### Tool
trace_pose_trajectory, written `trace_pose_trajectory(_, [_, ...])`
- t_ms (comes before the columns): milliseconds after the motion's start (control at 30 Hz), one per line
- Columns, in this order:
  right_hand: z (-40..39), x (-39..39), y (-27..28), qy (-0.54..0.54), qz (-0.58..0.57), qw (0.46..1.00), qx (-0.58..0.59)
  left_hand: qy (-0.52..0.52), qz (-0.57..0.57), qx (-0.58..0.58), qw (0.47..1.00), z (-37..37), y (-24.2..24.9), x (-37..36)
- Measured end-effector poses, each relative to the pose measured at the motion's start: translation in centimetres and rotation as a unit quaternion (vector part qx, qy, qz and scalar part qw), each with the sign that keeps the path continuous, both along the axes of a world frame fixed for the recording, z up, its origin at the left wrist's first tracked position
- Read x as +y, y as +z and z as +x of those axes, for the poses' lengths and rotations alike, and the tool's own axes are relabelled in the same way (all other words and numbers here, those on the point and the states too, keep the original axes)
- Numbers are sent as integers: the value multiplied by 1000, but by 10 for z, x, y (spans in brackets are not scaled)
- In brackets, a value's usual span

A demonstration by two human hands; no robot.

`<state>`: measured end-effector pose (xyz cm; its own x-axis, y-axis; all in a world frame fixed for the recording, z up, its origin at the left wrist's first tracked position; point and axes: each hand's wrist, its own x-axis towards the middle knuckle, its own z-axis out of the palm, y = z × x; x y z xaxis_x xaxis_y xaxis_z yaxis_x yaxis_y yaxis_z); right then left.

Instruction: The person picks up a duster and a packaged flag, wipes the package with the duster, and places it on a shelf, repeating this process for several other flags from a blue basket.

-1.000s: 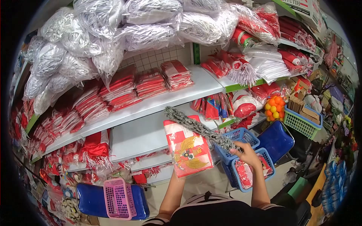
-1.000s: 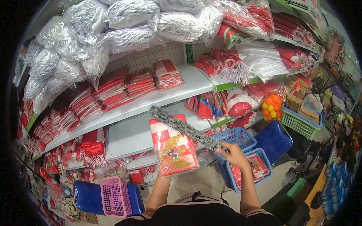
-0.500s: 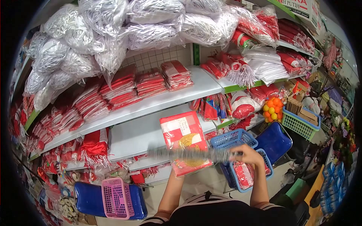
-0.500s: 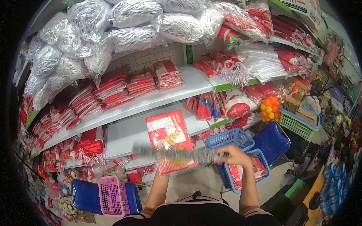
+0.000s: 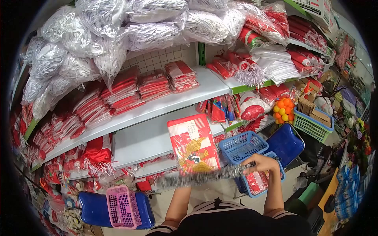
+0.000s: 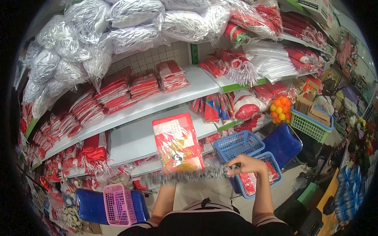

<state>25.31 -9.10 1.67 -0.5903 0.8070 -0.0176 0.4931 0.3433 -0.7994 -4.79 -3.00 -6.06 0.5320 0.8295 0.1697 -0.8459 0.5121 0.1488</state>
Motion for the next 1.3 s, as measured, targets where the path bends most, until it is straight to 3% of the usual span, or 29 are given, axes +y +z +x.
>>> trace_pose_trajectory(167, [1,11,4,-202,-48,978,33,-6,1,0,1000,0,4,2])
trace_pose_trajectory(300, [-3,2,-13,-1,15,999,36,-9,0,4,1000,1,2,-1])
trace_pose_trajectory(400, [-1,5,6,-149,-51,986,60,-22,-2,1,1000,1,3,-2])
trace_pose_trajectory(433, [-13,-5,21,-285,-6,958,25,-23,-3,3,1000,1,3,-2])
trace_pose_trajectory(533, [8,4,-20,-42,9,999,29,-34,-5,-2,999,3,2,-3])
trace_pose_trajectory(567, [0,-1,-12,-23,13,999,37,-36,-5,-1,999,3,1,-4])
trace_pose_trajectory(667, [-7,8,-15,-155,13,987,34,-49,-4,-2,999,7,3,-4])
trace_pose_trajectory(700, [-9,18,-22,-216,56,975,-15,-53,-6,-1,999,9,5,-5])
trace_pose_trajectory(767, [-30,29,-36,-304,4,952,43,-58,-12,-5,998,15,8,-11])
trace_pose_trajectory(833, [-65,31,-49,-353,-56,919,168,-17,-26,47,998,24,6,-15])
trace_pose_trajectory(867, [-86,30,-53,-355,-89,893,261,42,-22,159,986,31,0,-14])
trace_pose_trajectory(933, [-129,7,-6,-294,-103,892,328,141,-24,386,911,46,-12,-14])
trace_pose_trajectory(967, [-134,10,-18,-274,-61,925,255,189,1,369,910,59,19,-32])
trace_pose_trajectory(1033, [-138,19,-39,-240,-30,960,142,229,85,377,894,55,-4,-16])
trace_pose_trajectory(1067, [-138,20,-40,-259,-36,945,197,248,127,380,882,51,-12,-10])
trace_pose_trajectory(1100, [-136,21,-40,-275,-42,927,251,207,87,380,897,42,11,-16])
trace_pose_trajectory(1200, [-126,25,-35,-293,-135,856,404,204,30,477,854,16,32,-20])
trace_pose_trajectory(1233, [-121,24,-30,-293,-173,828,445,238,4,456,858,9,31,-17])
trace_pose_trajectory(1300, [-120,21,-24,-294,-214,780,509,207,90,367,902,-4,-15,4])
